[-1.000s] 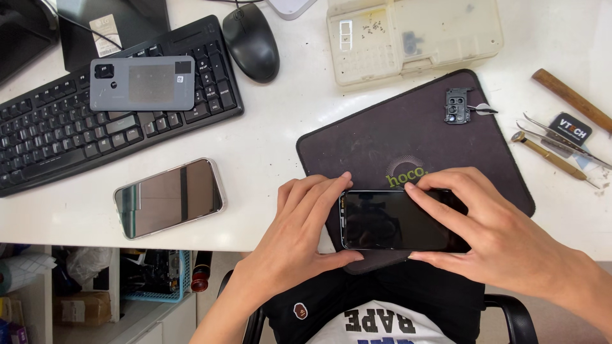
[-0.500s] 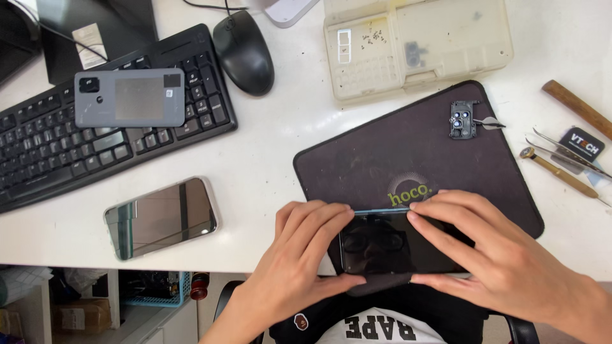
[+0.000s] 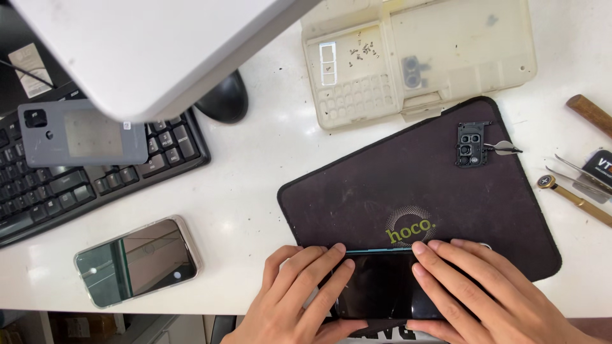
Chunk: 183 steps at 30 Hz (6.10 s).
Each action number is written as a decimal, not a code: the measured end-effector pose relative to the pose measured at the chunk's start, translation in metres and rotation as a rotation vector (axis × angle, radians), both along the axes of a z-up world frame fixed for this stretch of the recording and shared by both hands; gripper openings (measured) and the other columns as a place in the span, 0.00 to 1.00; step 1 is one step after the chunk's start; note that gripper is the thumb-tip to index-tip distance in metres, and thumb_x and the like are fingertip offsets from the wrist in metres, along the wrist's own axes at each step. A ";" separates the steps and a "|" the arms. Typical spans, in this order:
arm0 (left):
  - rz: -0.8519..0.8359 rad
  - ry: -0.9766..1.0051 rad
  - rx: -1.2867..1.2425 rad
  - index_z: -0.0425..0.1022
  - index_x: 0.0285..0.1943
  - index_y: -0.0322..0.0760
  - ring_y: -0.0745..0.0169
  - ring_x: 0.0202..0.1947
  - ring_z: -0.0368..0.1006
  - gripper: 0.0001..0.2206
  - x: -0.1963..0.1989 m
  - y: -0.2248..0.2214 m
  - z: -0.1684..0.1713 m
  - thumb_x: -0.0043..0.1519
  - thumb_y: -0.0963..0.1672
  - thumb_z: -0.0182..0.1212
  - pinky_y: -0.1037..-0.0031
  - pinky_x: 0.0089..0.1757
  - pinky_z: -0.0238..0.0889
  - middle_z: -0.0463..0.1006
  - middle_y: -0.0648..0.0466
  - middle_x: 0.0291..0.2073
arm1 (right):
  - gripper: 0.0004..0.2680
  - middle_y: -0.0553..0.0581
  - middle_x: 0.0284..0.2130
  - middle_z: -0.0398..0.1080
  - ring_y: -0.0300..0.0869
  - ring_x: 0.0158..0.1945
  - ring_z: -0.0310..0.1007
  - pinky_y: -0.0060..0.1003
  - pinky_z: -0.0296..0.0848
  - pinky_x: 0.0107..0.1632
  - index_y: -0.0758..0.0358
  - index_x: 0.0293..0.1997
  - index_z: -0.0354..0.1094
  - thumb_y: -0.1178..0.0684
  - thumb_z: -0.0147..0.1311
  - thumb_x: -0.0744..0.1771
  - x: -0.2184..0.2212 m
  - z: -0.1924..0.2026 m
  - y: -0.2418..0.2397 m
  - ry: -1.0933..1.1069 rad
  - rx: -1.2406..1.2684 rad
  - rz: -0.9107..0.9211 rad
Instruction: The person reassembles a disassembled smartphone on a workbench. They connect internal ribbon cables, secure the battery and camera module with screws, and attach the screen assembly to the chassis using a screwdriver and tweezers.
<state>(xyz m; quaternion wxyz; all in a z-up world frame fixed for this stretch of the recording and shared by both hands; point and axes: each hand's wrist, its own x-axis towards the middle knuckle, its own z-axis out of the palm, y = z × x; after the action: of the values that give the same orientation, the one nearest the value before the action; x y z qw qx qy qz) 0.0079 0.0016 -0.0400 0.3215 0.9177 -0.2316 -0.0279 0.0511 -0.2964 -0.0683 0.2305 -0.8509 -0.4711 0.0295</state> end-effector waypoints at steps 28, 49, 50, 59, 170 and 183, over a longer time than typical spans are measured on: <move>0.182 -0.111 0.227 0.80 0.53 0.56 0.63 0.51 0.72 0.10 -0.012 -0.027 -0.027 0.63 0.47 0.66 0.62 0.54 0.69 0.75 0.59 0.48 | 0.11 0.54 0.53 0.68 0.44 0.61 0.68 0.47 0.70 0.63 0.50 0.55 0.72 0.51 0.47 0.69 -0.020 -0.029 -0.010 0.134 0.018 -0.162; 0.265 0.019 0.228 0.79 0.58 0.44 0.66 0.50 0.73 0.14 -0.008 -0.034 -0.022 0.67 0.47 0.56 0.62 0.55 0.65 0.75 0.59 0.45 | 0.12 0.54 0.56 0.67 0.45 0.61 0.68 0.50 0.69 0.64 0.49 0.59 0.71 0.50 0.48 0.69 -0.023 -0.026 -0.013 0.186 0.010 -0.197; 0.244 0.075 0.233 0.79 0.59 0.42 0.65 0.51 0.73 0.15 -0.007 -0.034 -0.019 0.67 0.47 0.55 0.61 0.55 0.64 0.74 0.58 0.45 | 0.13 0.56 0.57 0.67 0.45 0.62 0.68 0.50 0.69 0.64 0.48 0.59 0.71 0.48 0.48 0.69 -0.021 -0.023 -0.015 0.194 -0.001 -0.190; 0.046 0.181 0.084 0.74 0.62 0.28 0.51 0.52 0.70 0.32 0.012 -0.021 -0.001 0.62 0.58 0.60 0.54 0.55 0.59 0.70 0.44 0.48 | 0.17 0.59 0.57 0.68 0.48 0.60 0.69 0.47 0.71 0.58 0.51 0.56 0.73 0.40 0.58 0.64 0.014 -0.001 -0.021 0.243 0.083 -0.088; -0.012 0.130 -0.054 0.67 0.63 0.24 0.42 0.58 0.63 0.40 0.012 -0.018 0.020 0.43 0.48 0.80 0.56 0.56 0.58 0.66 0.42 0.53 | 0.37 0.52 0.53 0.56 0.41 0.59 0.57 0.31 0.72 0.55 0.63 0.65 0.59 0.36 0.71 0.54 0.033 0.041 -0.009 0.407 -0.554 -0.080; 0.010 0.145 -0.068 0.67 0.64 0.25 0.42 0.59 0.63 0.41 0.015 -0.022 0.031 0.42 0.47 0.80 0.58 0.56 0.59 0.64 0.42 0.56 | 0.35 0.55 0.51 0.59 0.45 0.58 0.60 0.34 0.71 0.51 0.67 0.59 0.61 0.32 0.69 0.54 0.034 0.042 -0.016 0.310 -0.292 -0.102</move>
<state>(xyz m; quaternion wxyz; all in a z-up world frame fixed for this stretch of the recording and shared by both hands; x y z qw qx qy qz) 0.0230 -0.0207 -0.0091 0.3687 0.9029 -0.2039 -0.0849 0.0853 -0.3128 -0.0260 0.1755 -0.8834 -0.3770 0.2163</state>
